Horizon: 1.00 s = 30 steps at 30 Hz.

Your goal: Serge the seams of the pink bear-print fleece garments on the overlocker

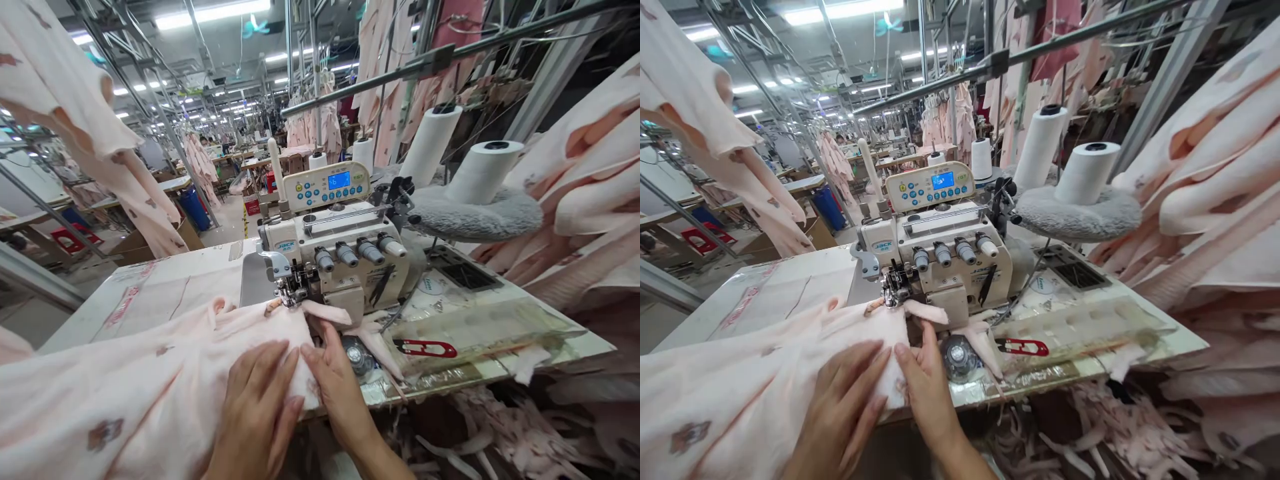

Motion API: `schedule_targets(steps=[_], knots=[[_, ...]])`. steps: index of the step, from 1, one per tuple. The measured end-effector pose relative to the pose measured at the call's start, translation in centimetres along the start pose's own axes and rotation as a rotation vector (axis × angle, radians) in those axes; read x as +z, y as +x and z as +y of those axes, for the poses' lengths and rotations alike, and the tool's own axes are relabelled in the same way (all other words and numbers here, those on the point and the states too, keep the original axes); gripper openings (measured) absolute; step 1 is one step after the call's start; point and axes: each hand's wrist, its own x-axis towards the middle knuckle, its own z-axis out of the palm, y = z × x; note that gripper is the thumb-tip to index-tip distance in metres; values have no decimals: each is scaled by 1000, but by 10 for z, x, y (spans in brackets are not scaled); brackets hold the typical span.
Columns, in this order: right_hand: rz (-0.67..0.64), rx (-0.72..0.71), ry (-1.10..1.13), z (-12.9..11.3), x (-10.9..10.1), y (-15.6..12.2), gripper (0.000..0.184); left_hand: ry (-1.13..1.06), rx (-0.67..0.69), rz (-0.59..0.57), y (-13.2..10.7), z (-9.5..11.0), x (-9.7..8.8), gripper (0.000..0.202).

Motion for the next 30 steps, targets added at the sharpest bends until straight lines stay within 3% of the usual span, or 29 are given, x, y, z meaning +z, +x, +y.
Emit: schedule_targets(steps=[4, 8, 12, 18, 21, 24, 26, 27, 30], knots=[[-25, 52, 34, 4, -5, -10, 72, 5, -5, 92, -22, 2, 7, 34], [-154, 79, -33, 9, -13, -25, 36, -95, -83, 153, -15, 8, 8, 26], [-129, 92, -172, 5, -13, -35, 24, -212, -88, 185, -8, 12, -1, 22], [-62, 90, -241, 3, -14, -40, 37, -306, -5, 157, -14, 10, -7, 23], [-53, 98, -184, 8, -15, -43, 44, -234, 52, 184, -16, 10, -3, 24], [-66, 125, -226, 6, -19, -47, 40, -125, 105, 250, -15, 9, -3, 20], [-48, -22, -418, -1, -24, -48, 27, -78, 151, 261, -13, 9, -6, 19], [-26, -178, -571, -5, -28, -47, 18, -60, 174, 252, -12, 9, -7, 19], [-3, -821, -1029, -17, -37, -38, 30, -8, 253, 256, -10, 12, -6, 19]])
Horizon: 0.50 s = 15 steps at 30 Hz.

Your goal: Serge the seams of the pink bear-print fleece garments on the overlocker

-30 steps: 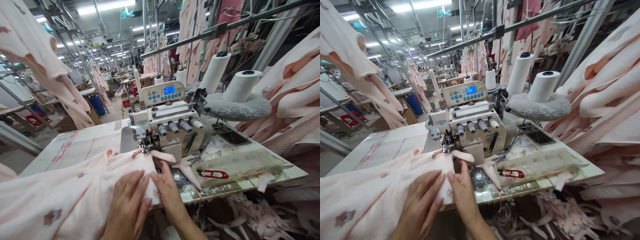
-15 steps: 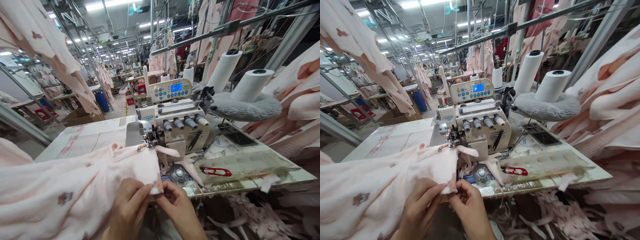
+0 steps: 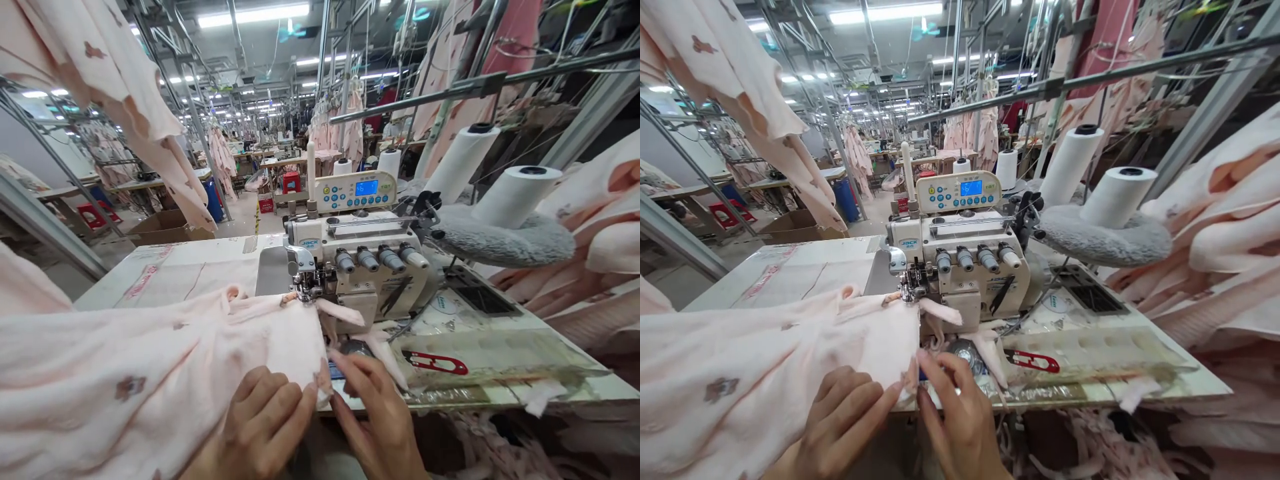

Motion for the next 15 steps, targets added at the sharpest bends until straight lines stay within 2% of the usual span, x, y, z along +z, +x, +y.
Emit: schedule_targets(steps=[2, 4, 6, 8, 10, 13, 15], knots=[[43, -277, -140, 4, -2, 8, 29, 2, 9, 75, 0, 2, 8, 18], [54, -368, -156, 4, 0, 14, 25, 24, -70, 140, 0, 1, 18, 15], [60, -354, -139, 2, 3, 17, 23, 76, -210, 139, 3, -4, 27, 20], [75, -340, -122, 1, 7, 16, 22, 99, -290, 97, 7, -11, 28, 27], [82, -317, -107, 3, 10, 11, 21, 43, -254, 38, 12, -16, 22, 29], [77, -284, -115, 13, 10, 2, 22, -46, -115, -140, 16, -17, 9, 26], [67, -314, -129, 19, 9, -2, 23, -35, -97, -185, 12, -16, 5, 37]])
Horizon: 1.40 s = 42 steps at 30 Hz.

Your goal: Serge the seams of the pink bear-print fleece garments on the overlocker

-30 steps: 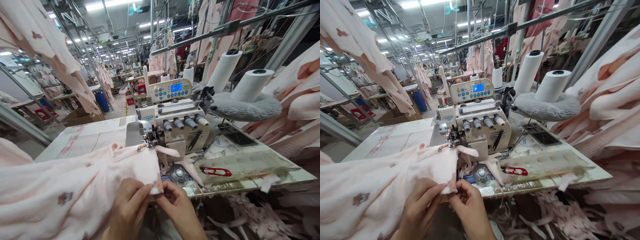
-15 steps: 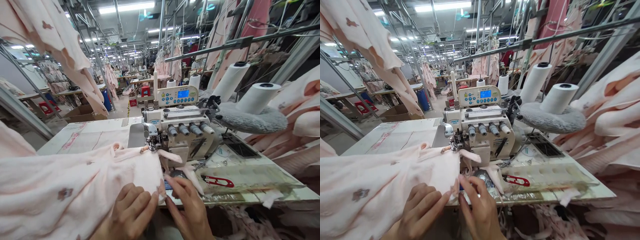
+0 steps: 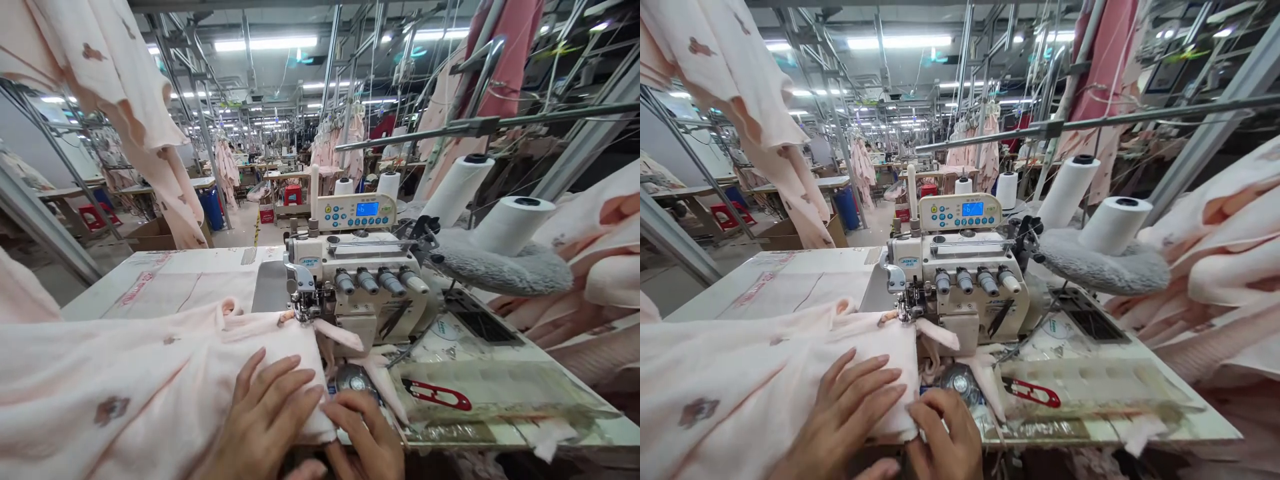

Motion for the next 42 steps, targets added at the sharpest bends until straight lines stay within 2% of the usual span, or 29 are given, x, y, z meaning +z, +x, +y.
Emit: schedule_targets(steps=[2, 6, 9, 15, 19, 22, 27, 35, 42], knots=[[0, -38, -7, 4, 1, -2, 22, 32, -20, -1, -6, -1, 5, 45], [12, -16, -33, 6, 4, 2, 22, 69, -74, 47, -17, -5, 21, 40], [5, -21, -52, 5, 4, 7, 26, 52, -121, 81, -19, -5, 21, 48], [44, -11, -84, 1, 3, 12, 22, 124, -65, -44, -14, -4, 7, 55], [54, 6, -87, 1, 3, 20, 18, 149, -59, -118, -14, -9, 8, 55], [28, -9, -83, 3, 4, 27, 19, 121, -108, -129, -12, -14, 10, 54], [-8, -25, -129, 12, 7, 39, 16, 96, -172, -159, 3, -26, 10, 51], [-36, -30, -255, 31, 20, 64, 21, 78, -253, -376, 31, -51, 7, 51], [29, 64, -184, 13, 19, 46, 13, 112, -327, -493, 66, -77, 21, 39]])
